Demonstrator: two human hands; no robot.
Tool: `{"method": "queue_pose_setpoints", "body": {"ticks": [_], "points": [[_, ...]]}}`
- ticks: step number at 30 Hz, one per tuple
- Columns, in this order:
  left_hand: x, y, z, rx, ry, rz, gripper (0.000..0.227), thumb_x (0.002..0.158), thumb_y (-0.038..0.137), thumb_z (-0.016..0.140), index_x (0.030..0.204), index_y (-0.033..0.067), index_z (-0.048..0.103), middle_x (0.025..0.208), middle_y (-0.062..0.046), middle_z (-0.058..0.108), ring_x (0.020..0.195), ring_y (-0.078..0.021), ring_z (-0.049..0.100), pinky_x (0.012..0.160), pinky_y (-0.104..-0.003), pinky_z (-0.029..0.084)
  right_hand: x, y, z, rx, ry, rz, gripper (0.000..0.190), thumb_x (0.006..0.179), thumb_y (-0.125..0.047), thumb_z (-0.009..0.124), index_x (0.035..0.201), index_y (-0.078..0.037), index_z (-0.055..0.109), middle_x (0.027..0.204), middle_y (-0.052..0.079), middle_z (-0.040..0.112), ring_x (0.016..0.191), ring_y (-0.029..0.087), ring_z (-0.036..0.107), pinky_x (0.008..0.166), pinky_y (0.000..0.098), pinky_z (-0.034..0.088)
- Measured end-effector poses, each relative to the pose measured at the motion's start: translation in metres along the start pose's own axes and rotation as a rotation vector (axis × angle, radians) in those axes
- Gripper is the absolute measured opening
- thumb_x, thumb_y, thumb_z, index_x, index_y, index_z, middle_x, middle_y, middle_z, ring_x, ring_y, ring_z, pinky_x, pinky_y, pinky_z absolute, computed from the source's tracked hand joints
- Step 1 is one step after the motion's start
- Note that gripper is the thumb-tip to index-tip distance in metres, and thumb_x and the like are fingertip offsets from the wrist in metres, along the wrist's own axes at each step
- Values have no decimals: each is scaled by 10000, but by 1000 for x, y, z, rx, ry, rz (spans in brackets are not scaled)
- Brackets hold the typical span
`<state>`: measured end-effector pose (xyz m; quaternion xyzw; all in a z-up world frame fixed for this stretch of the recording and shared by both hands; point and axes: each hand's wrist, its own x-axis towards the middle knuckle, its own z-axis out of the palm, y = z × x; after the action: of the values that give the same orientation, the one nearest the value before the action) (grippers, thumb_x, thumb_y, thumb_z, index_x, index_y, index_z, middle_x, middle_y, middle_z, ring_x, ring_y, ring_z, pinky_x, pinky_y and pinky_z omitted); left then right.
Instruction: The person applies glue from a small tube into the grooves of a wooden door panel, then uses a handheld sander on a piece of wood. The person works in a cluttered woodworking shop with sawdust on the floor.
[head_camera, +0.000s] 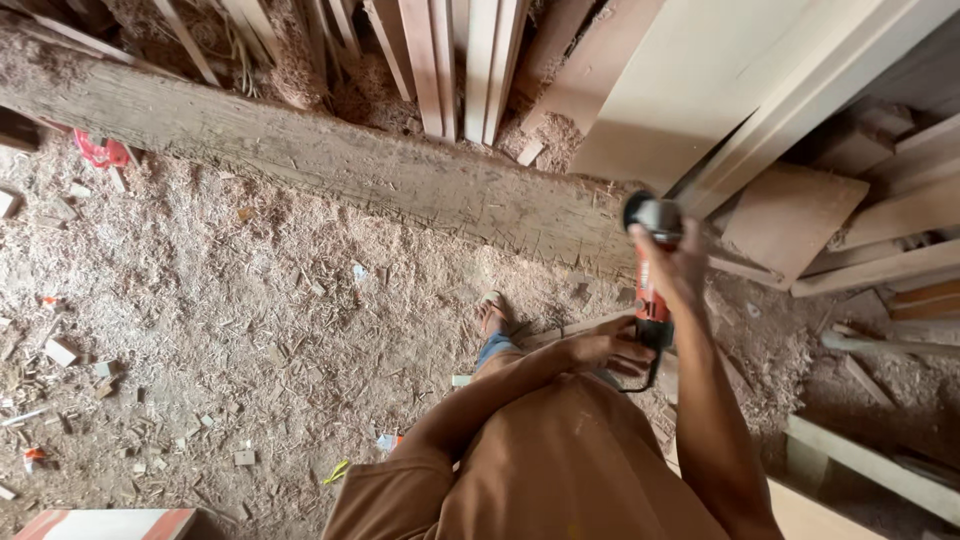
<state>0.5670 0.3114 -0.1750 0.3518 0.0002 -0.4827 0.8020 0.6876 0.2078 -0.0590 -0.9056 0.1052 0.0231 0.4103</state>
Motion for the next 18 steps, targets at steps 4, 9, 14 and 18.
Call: {"method": "queue_pose_setpoints", "body": {"ticks": [4,9,14,18], "points": [[21,-7,-5,119,158,261,590,934,54,683,1426,-62,380,1028,-265,608,799,-358,634,669,-427,573,-18,-36,40,-289,-314,63,742,824,-432,749,1438,-151,439,1040,179,662,624,290,663,530,501,625],[37,-23,-49,-10,469,451,520,825,86,692,1284,-52,490,1082,-174,679,898,-314,731,707,-415,638,-13,-45,101,-547,-523,-50,778,868,-480,763,1481,-167,398,943,204,722,723,317,689,650,501,586],[81,-23,-54,-110,603,588,526,806,285,862,1190,-20,671,1031,-171,717,859,-258,703,677,-407,600,10,-42,106,-478,-402,-226,644,864,-468,778,1353,-116,548,1025,168,730,853,365,728,726,516,582],[110,1,-57,125,772,447,706,758,344,850,1305,-15,583,1127,-161,694,1006,-265,704,805,-410,615,29,-53,91,-689,-423,-296,729,883,-521,794,1396,-63,552,1132,336,684,1005,536,668,851,592,537]]}}
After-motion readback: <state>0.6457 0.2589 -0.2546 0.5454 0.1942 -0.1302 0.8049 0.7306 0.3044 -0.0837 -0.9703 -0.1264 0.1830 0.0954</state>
